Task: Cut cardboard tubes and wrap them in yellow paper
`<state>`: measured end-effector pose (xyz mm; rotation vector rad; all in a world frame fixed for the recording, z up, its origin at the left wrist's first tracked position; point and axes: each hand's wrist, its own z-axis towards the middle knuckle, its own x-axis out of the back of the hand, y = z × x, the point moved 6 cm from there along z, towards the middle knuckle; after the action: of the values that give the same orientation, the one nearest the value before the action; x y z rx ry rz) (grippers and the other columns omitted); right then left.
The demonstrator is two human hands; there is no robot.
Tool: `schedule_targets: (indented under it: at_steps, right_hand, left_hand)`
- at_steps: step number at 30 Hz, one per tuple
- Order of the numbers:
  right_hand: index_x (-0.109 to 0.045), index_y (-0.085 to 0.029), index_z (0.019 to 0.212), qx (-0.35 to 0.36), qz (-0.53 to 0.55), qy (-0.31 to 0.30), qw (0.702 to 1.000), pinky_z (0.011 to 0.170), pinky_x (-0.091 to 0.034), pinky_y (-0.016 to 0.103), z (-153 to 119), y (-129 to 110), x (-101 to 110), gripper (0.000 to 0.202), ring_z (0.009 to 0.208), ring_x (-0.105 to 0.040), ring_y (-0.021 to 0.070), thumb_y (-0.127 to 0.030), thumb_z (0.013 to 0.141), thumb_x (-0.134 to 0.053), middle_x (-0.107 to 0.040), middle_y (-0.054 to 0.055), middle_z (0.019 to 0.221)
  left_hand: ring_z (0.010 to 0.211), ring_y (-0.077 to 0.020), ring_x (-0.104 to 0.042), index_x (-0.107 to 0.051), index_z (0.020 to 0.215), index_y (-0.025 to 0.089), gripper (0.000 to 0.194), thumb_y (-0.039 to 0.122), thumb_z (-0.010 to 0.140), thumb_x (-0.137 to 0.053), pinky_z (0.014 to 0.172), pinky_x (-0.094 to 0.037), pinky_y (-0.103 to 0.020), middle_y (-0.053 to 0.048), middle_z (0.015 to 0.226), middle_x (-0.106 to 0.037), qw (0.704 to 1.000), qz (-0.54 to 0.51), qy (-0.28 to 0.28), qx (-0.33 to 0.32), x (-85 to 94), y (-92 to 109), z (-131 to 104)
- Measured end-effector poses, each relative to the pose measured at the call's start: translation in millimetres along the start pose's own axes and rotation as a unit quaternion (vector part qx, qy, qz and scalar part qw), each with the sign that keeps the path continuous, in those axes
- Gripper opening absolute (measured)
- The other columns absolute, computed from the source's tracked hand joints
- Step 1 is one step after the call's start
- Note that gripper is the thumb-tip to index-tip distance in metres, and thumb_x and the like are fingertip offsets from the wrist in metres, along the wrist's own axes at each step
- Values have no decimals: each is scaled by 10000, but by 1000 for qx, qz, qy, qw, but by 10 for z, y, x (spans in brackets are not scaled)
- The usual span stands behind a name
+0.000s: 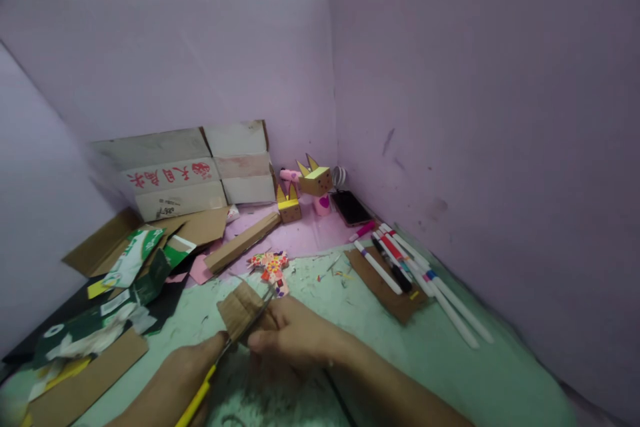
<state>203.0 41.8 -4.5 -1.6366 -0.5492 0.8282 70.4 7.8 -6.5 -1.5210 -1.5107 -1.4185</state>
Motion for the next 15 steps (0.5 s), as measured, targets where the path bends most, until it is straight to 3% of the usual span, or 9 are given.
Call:
schedule_targets:
  at_steps: [4, 7, 11, 15]
  right_hand:
    - [-551, -158, 623, -36, 8, 3, 999, 376, -373, 178, -16, 29, 48, 236, 340, -417, 40, -356, 591, -675, -572, -44, 537]
    - [-562, -158, 630, -49, 15, -7, 999, 390, -396, 188, -34, 33, 61, 196, 330, -422, 40, -321, 589, -665, -584, -45, 540]
    - [-556, -148, 637, -68, 8, -21, 997, 360, -368, 168, -47, 44, 65, 202, 332, -428, 40, -319, 586, -651, -572, -44, 536]
    - [-551, -137, 650, -79, 3, -37, 996, 344, -343, 159, -54, 60, 76, 241, 343, -431, 39, -335, 570, -664, -576, -32, 556]
  left_hand:
    - [656, -172, -616, -546, 881, 216, 268, 159, 634, -457, 546, -399, -209, 1, 704, -657, 1000, 5, -17, -20, 0, 49, 20]
    - [610, -158, -588, -579, 800, 204, 153, 255, 714, -463, 528, -399, -206, -6, 651, -636, 998, -63, -3, -25, 57, 102, 7]
    - [583, -144, -559, -608, 702, 189, 255, 370, 783, -446, 518, -418, -207, 7, 595, -609, 984, -172, 26, -26, 90, 138, -39]
    - [559, -133, -560, -629, 688, 178, 293, 387, 812, -464, 508, -436, -209, 19, 554, -598, 980, -194, 47, -22, 56, 135, -103]
